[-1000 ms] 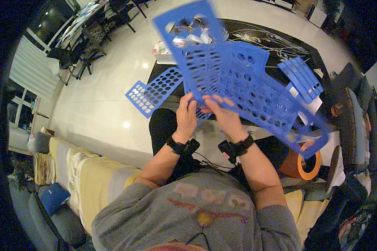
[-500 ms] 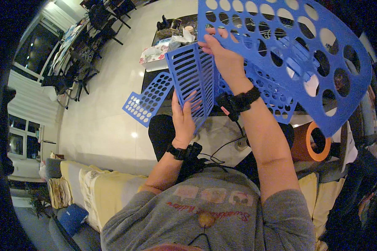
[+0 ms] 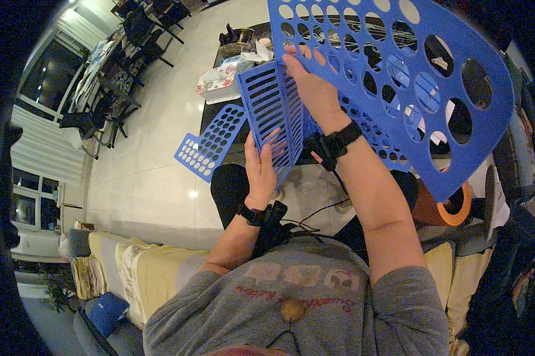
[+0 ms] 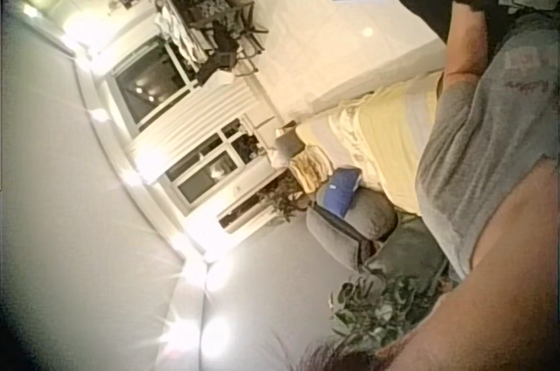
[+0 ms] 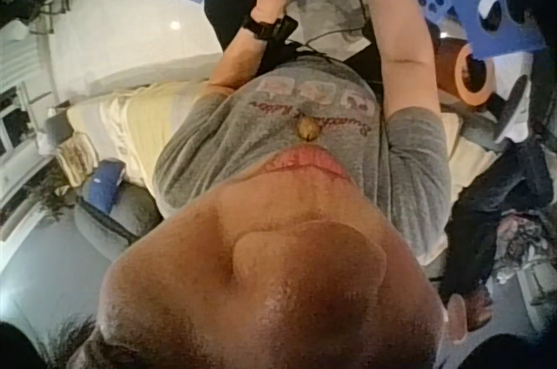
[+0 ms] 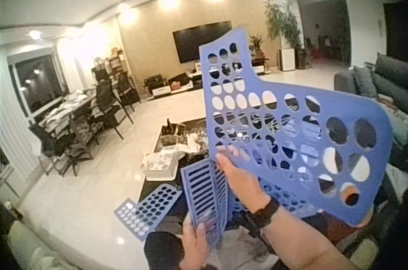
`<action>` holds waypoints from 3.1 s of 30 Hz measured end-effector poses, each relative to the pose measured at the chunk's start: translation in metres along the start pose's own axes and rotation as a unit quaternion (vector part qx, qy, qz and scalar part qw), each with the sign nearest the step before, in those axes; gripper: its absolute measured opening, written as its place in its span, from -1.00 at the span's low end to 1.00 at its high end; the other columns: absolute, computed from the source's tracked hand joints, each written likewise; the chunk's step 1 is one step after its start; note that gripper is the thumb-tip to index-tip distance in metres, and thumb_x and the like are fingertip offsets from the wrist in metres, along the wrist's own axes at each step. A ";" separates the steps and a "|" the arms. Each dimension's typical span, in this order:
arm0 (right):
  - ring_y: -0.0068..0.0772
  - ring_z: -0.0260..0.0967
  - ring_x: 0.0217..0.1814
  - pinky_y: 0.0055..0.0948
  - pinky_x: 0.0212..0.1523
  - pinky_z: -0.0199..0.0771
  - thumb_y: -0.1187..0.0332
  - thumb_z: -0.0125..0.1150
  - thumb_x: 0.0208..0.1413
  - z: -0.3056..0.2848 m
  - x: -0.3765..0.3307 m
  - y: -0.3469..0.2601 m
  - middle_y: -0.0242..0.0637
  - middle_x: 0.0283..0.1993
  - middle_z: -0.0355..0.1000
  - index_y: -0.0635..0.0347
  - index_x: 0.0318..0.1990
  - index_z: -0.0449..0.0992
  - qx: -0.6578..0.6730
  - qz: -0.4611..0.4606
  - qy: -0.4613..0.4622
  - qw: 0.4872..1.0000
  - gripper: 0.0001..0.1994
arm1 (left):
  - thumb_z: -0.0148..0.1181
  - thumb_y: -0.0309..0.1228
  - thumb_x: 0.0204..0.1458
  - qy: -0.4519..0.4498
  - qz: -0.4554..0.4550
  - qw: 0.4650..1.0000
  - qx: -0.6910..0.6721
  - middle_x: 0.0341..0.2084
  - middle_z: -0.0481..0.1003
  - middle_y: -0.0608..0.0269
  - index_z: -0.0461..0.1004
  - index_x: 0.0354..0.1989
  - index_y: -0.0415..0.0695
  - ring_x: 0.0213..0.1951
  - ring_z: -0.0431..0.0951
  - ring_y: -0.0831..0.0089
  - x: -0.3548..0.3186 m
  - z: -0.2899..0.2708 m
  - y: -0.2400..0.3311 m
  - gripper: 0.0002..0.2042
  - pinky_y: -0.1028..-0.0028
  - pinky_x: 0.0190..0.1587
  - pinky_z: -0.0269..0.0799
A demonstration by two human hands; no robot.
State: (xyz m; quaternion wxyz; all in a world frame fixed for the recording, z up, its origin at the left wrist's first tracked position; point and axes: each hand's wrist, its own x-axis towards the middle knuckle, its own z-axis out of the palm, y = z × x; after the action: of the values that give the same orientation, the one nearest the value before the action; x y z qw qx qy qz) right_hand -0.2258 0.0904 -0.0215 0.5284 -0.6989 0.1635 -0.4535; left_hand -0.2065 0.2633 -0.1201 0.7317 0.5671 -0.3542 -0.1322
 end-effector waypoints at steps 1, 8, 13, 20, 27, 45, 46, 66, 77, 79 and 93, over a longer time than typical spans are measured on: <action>-0.51 0.45 -0.20 -0.57 -0.17 0.52 0.40 0.12 0.14 0.000 0.000 0.001 -0.28 -0.17 0.42 0.32 -0.11 0.46 -0.014 -0.003 -0.004 1.000 -0.78 | -0.21 -0.35 0.26 0.001 0.000 1.000 0.000 0.01 0.39 0.04 -0.01 0.27 -0.19 -0.08 0.51 0.32 0.000 0.000 0.000 -0.57 0.41 -0.05 0.46; -0.51 0.46 -0.22 -0.56 -0.14 0.47 0.39 0.12 0.13 -0.001 -0.003 0.015 -0.32 -0.22 0.43 0.29 -0.15 0.47 -0.010 -0.040 0.002 0.999 -0.81 | -0.19 -0.35 0.25 -0.005 0.014 0.999 0.034 -0.02 0.43 0.03 0.01 0.26 -0.20 -0.11 0.54 0.30 0.002 -0.003 0.000 -0.57 0.41 -0.10 0.49; -0.57 0.45 -0.25 -0.58 -0.21 0.43 0.39 0.13 0.12 -0.012 0.002 0.018 -0.35 -0.22 0.42 0.29 -0.13 0.44 -0.171 -0.129 -0.034 0.976 -0.79 | -0.19 -0.37 0.25 -0.021 0.023 0.999 0.039 -0.03 0.44 0.03 0.00 0.27 -0.20 -0.12 0.55 0.30 0.003 -0.006 -0.003 -0.57 0.42 -0.12 0.49; -0.57 0.42 -0.25 -0.57 -0.25 0.46 0.42 0.13 0.11 -0.002 -0.015 0.037 -0.39 -0.22 0.39 0.29 -0.18 0.43 -0.056 0.009 -0.087 0.995 -0.84 | -0.17 -0.37 0.25 -0.015 0.003 1.000 0.026 -0.03 0.44 0.05 0.01 0.27 -0.19 -0.13 0.54 0.32 0.011 -0.009 0.004 -0.56 0.43 -0.12 0.49; -0.57 0.42 -0.26 -0.56 -0.20 0.42 0.39 0.14 0.11 -0.001 -0.029 0.056 -0.41 -0.20 0.38 0.25 -0.18 0.43 -0.048 0.050 -0.095 0.993 -0.83 | -0.17 -0.39 0.24 -0.020 0.003 1.000 0.012 -0.02 0.42 0.04 0.01 0.26 -0.18 -0.14 0.55 0.33 0.018 -0.012 0.003 -0.57 0.43 -0.14 0.50; -0.41 0.34 -0.06 -0.43 -0.14 0.33 0.24 0.01 0.18 -0.001 -0.077 0.089 -0.40 -0.11 0.39 0.03 -0.16 0.47 -0.427 -0.025 -0.170 0.888 -0.82 | -0.15 -0.39 0.24 0.036 0.001 0.999 -0.005 -0.06 0.44 0.09 0.04 0.25 -0.18 -0.17 0.55 0.37 0.029 -0.010 0.001 -0.58 0.45 -0.16 0.52; -0.39 0.24 0.06 -0.39 -0.12 0.27 0.17 -0.05 0.18 0.003 -0.094 0.099 -0.39 -0.09 0.35 -0.04 -0.12 0.48 -0.517 -0.209 -0.121 0.821 -0.77 | -0.16 -0.39 0.24 0.043 0.006 0.999 0.014 -0.04 0.42 0.08 0.03 0.24 -0.18 -0.16 0.55 0.37 0.034 -0.014 0.001 -0.58 0.44 -0.17 0.52; -0.31 0.34 -0.13 -0.32 -0.08 0.24 0.24 -0.09 0.20 0.005 -0.134 0.136 -0.30 -0.27 0.42 0.20 -0.10 0.44 -0.366 -0.103 -0.219 0.899 -0.72 | -0.20 -0.36 0.26 0.092 -0.054 0.991 -0.085 -0.03 0.39 0.00 -0.02 0.25 -0.12 -0.25 0.57 0.28 0.057 -0.031 -0.023 -0.59 0.43 -0.27 0.53; -0.27 0.33 -0.07 -0.26 -0.12 0.27 0.16 -0.05 0.17 -0.002 -0.125 0.103 -0.27 -0.32 0.43 0.12 -0.11 0.46 -0.200 0.159 -0.214 0.943 -0.70 | -0.19 -0.40 0.24 0.100 -0.044 0.991 -0.079 -0.04 0.39 0.02 -0.02 0.27 -0.14 -0.28 0.56 0.32 0.063 -0.025 -0.022 -0.57 0.44 -0.27 0.54; -0.28 0.34 -0.06 -0.27 -0.10 0.27 0.16 -0.04 0.16 -0.002 -0.124 0.100 -0.26 -0.28 0.43 0.11 -0.10 0.46 -0.369 0.064 -0.213 0.903 -0.71 | -0.19 -0.41 0.24 0.111 -0.053 0.988 -0.095 -0.04 0.39 0.02 -0.02 0.27 -0.14 -0.28 0.56 0.33 0.064 -0.024 -0.025 -0.57 0.45 -0.28 0.54; -0.42 0.45 -0.52 -0.44 -0.45 0.39 0.33 0.17 0.07 -0.011 -0.073 0.148 -0.20 -0.41 0.50 0.32 -0.26 0.51 -0.224 0.177 -0.157 0.946 -0.79 | -0.20 -0.32 0.26 0.190 -0.128 0.952 -0.205 -0.02 0.37 0.06 -0.11 0.30 0.03 -0.34 0.54 0.31 0.085 -0.004 -0.128 -0.54 0.38 -0.33 0.52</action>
State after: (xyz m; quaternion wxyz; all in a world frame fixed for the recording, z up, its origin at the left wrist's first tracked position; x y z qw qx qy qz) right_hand -0.2368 0.0783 -0.1863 0.4490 -0.8213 0.2968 -0.1893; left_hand -0.1163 0.1748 -0.2073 0.8628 0.4605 -0.0983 -0.1840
